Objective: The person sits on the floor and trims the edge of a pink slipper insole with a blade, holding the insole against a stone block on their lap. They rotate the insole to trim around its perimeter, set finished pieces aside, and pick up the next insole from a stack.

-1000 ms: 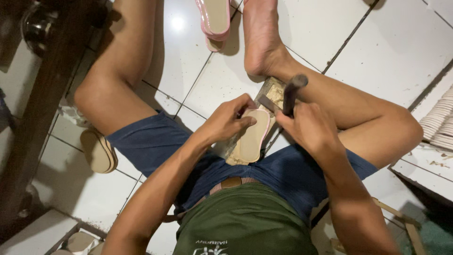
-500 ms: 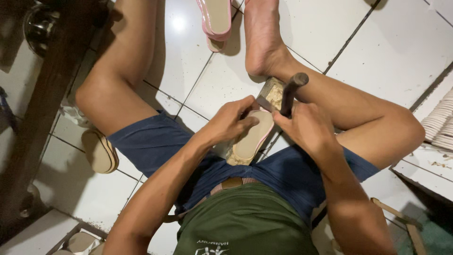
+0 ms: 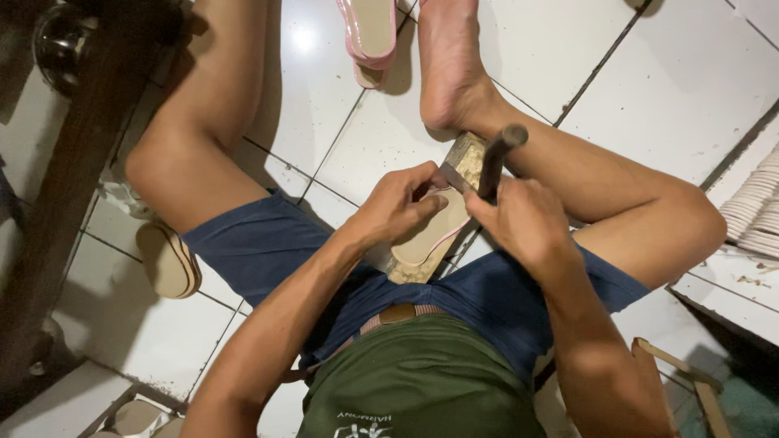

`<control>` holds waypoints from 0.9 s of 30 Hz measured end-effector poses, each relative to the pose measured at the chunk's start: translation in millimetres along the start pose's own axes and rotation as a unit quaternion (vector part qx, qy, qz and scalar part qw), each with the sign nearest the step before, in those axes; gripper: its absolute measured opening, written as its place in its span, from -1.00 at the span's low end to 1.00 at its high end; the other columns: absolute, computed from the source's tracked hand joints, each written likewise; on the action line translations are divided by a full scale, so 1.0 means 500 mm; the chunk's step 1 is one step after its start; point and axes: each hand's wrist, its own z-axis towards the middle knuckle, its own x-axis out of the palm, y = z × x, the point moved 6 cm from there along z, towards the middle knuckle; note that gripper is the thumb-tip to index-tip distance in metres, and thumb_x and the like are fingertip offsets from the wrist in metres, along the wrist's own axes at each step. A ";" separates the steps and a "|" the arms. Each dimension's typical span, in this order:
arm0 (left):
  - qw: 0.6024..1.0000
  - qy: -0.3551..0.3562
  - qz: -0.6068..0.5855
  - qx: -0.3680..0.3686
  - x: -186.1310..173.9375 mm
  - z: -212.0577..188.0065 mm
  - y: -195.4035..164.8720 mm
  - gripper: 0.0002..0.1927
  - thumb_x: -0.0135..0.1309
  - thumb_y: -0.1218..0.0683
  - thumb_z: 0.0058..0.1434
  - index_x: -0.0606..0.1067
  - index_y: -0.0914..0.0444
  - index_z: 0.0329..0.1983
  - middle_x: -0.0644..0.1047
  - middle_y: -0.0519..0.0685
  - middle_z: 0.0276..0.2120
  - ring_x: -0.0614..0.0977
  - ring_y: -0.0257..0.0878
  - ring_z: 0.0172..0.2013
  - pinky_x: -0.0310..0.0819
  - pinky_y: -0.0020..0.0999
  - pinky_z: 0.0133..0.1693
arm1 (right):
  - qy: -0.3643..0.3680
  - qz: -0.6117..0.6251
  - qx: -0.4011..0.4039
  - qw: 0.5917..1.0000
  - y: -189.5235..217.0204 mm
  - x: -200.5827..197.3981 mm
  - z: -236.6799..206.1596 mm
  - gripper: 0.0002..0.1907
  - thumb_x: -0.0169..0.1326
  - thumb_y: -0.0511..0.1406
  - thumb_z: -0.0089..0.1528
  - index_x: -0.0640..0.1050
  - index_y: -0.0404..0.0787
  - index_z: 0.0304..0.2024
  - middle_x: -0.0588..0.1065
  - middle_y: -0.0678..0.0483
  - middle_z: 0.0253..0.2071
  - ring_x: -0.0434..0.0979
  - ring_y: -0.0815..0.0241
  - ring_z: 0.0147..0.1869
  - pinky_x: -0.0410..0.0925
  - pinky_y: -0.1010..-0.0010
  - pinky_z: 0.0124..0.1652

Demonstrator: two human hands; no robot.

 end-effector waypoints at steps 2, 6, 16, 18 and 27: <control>0.995 -0.021 -0.086 -0.048 0.006 0.005 0.016 -0.82 0.20 0.14 0.23 0.53 0.33 -0.17 0.44 -0.06 -0.46 0.45 -0.27 -0.40 0.39 -0.30 -0.31 | -0.027 -0.047 -0.086 0.995 0.026 -0.008 -0.025 -0.66 0.18 -0.08 0.33 0.67 -0.20 -0.34 0.53 -0.24 -0.49 0.58 -0.27 -0.33 0.41 -0.06 -0.28; 0.995 -0.056 -0.074 -0.024 -0.009 -0.003 0.019 -0.75 0.24 0.15 0.14 0.50 0.30 -0.15 0.48 -0.16 -0.40 0.50 -0.36 -0.35 0.44 -0.39 -0.25 | 0.000 -0.065 -0.109 0.992 0.024 -0.025 -0.040 -0.62 0.14 -0.06 0.29 0.66 -0.25 -0.36 0.56 -0.25 -0.47 0.60 -0.29 -0.29 0.42 -0.08 -0.26; 0.991 -0.051 -0.117 -0.025 0.002 0.001 0.019 -0.80 0.23 0.14 0.21 0.50 0.36 -0.23 0.47 -0.01 -0.45 0.45 -0.23 -0.40 0.38 -0.26 -0.34 | 0.008 0.015 -0.017 1.000 0.028 -0.013 -0.035 -0.62 0.13 -0.06 0.26 0.67 -0.25 -0.32 0.54 -0.27 -0.49 0.59 -0.28 -0.35 0.43 -0.02 -0.29; 0.994 -0.053 -0.095 -0.014 -0.008 -0.005 0.021 -0.79 0.24 0.14 0.18 0.50 0.34 -0.21 0.50 -0.05 -0.45 0.49 -0.27 -0.41 0.40 -0.29 -0.34 | -0.062 -0.053 -0.144 0.986 0.053 -0.041 -0.050 -0.59 0.17 -0.10 0.34 0.64 -0.31 -0.40 0.53 -0.27 -0.53 0.58 -0.32 -0.39 0.40 -0.09 -0.34; 0.997 -0.031 -0.064 -0.012 0.005 0.001 0.015 -0.80 0.20 0.14 0.21 0.52 0.35 -0.20 0.55 -0.01 -0.42 0.54 -0.27 -0.38 0.44 -0.32 -0.32 | -0.043 0.015 -0.076 0.996 0.054 -0.031 -0.018 -0.65 0.18 -0.10 0.26 0.59 -0.25 -0.42 0.50 -0.22 -0.55 0.55 -0.27 -0.41 0.39 -0.01 -0.36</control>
